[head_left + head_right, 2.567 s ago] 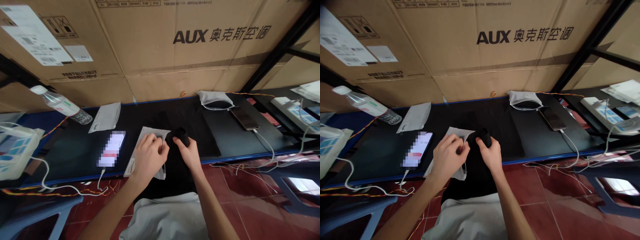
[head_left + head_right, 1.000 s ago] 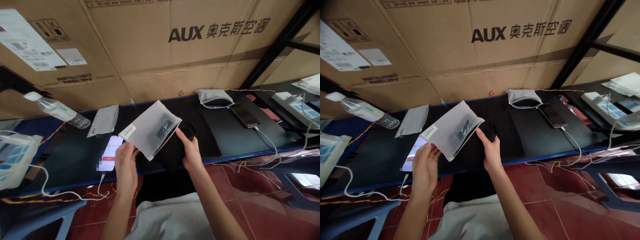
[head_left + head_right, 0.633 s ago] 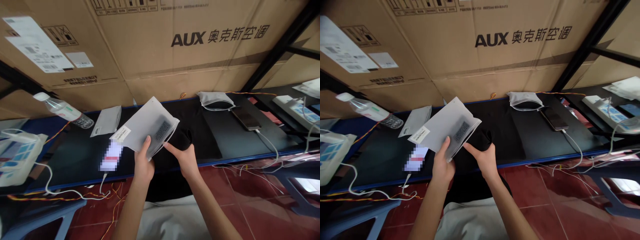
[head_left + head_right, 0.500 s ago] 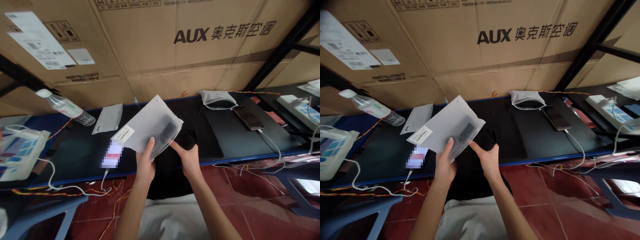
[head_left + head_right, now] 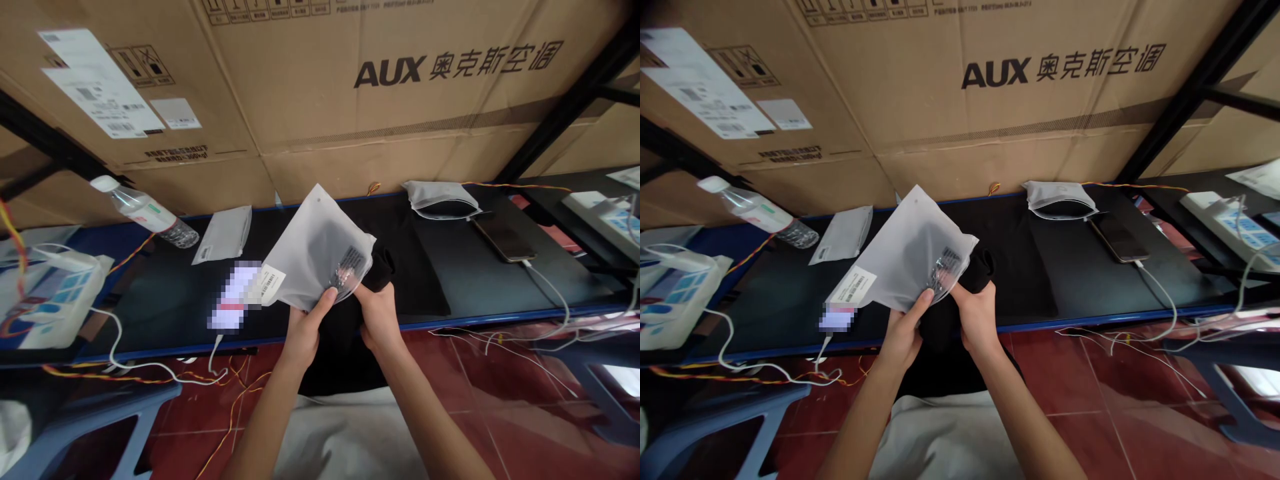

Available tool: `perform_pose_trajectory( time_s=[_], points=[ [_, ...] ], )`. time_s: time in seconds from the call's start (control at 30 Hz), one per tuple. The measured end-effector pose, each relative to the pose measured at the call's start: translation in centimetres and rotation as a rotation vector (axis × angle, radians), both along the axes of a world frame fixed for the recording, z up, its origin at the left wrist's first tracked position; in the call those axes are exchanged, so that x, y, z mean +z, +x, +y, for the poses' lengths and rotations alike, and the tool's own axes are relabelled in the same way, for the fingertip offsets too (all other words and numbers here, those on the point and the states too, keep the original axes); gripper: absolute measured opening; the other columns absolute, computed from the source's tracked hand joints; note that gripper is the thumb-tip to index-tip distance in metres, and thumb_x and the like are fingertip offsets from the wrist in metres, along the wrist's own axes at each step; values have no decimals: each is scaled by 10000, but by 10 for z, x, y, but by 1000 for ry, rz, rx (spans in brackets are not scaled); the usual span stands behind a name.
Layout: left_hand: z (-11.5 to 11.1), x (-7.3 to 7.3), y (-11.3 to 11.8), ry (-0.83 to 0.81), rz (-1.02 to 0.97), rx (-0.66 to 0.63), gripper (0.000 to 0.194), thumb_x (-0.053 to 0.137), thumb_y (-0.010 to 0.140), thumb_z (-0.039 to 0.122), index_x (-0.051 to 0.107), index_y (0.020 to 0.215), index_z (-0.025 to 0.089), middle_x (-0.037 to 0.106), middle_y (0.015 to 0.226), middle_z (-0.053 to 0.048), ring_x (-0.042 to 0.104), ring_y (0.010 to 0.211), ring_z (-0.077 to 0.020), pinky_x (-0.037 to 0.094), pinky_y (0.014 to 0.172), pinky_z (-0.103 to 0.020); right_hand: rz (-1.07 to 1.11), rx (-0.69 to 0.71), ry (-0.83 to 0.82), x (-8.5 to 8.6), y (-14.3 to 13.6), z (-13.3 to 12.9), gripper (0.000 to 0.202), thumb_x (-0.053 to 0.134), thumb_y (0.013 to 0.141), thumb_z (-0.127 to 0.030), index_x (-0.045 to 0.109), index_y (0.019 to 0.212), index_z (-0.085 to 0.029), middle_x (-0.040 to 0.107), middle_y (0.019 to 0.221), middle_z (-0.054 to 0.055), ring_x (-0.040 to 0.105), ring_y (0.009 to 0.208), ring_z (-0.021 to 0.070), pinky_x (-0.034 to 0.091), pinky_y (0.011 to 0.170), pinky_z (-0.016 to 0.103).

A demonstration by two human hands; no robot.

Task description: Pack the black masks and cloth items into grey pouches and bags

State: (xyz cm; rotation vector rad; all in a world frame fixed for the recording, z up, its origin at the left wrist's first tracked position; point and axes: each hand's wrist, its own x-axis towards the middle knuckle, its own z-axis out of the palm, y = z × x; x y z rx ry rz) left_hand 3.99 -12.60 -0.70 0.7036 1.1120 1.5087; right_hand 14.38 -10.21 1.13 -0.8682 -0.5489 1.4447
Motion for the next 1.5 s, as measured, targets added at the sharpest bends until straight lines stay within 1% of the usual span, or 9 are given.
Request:
perform_pose_trajectory(
  time_s=[0.23,0.47,0.63,0.77,0.87,0.93,1.07,1.2,1.5],
  points=[
    [-4,-3,-25,29,-18,6,516,756,821,491,707,1272,247,751,1244,-97,633,1304,-335,507,1125,-499,98,84,-43,2,-5,12,465,897,724,-385,764,1136,-213,778,1195,72,744,1097,302,606,990,459],
    [-9,-6,-26,203,94,78,476,675,768,238,710,1242,212,737,1179,-86,658,1219,-314,514,1078,-459,228,194,-100,-3,2,13,531,904,698,-328,731,1193,-238,767,1226,42,720,1152,282,586,1034,437],
    [-11,-15,-28,135,118,89,444,748,788,273,708,1229,233,745,1129,-70,697,1118,-277,545,1008,-399,151,362,-27,-3,11,-1,641,931,575,-183,718,1176,-247,773,1190,21,703,1166,277,558,1067,459],
    [-13,-25,-21,122,240,302,456,789,843,352,655,1273,279,743,1108,-26,711,1026,-213,540,956,-324,94,270,-33,-4,5,-7,736,934,512,-162,701,1204,-252,771,1185,27,697,1155,278,566,1046,464],
    [-15,-30,-16,116,441,473,283,716,923,381,684,1162,233,741,988,-17,704,905,-184,539,863,-277,128,201,-74,-7,-2,-8,682,909,557,-148,700,1197,-251,776,1148,22,711,1114,268,576,1021,449],
    [-17,-31,-15,136,594,508,221,664,960,380,705,1090,205,743,949,-25,697,871,-180,531,824,-258,185,172,-116,-9,-3,-8,652,895,577,-134,703,1188,-254,784,1098,12,726,1067,256,582,1005,429],
    [-23,-30,-17,177,809,434,250,631,969,390,726,1044,171,718,805,-20,659,715,-156,506,680,-229,312,139,-196,-13,-1,-3,605,871,582,-94,717,1145,-254,788,985,-8,745,980,233,603,941,373],
    [-34,-37,-14,83,830,314,292,606,981,433,723,1006,167,641,674,7,582,590,-127,460,567,-210,357,58,-268,-20,-4,5,568,847,557,-39,728,1076,-237,776,889,-23,745,864,201,622,827,319],
    [-44,-47,-15,60,819,237,251,577,981,371,680,1124,192,769,847,-52,748,725,-202,616,701,-294,486,212,-329,-29,-8,17,324,788,597,-39,726,880,-185,767,837,27,749,909,255,628,828,362]
  ],
)
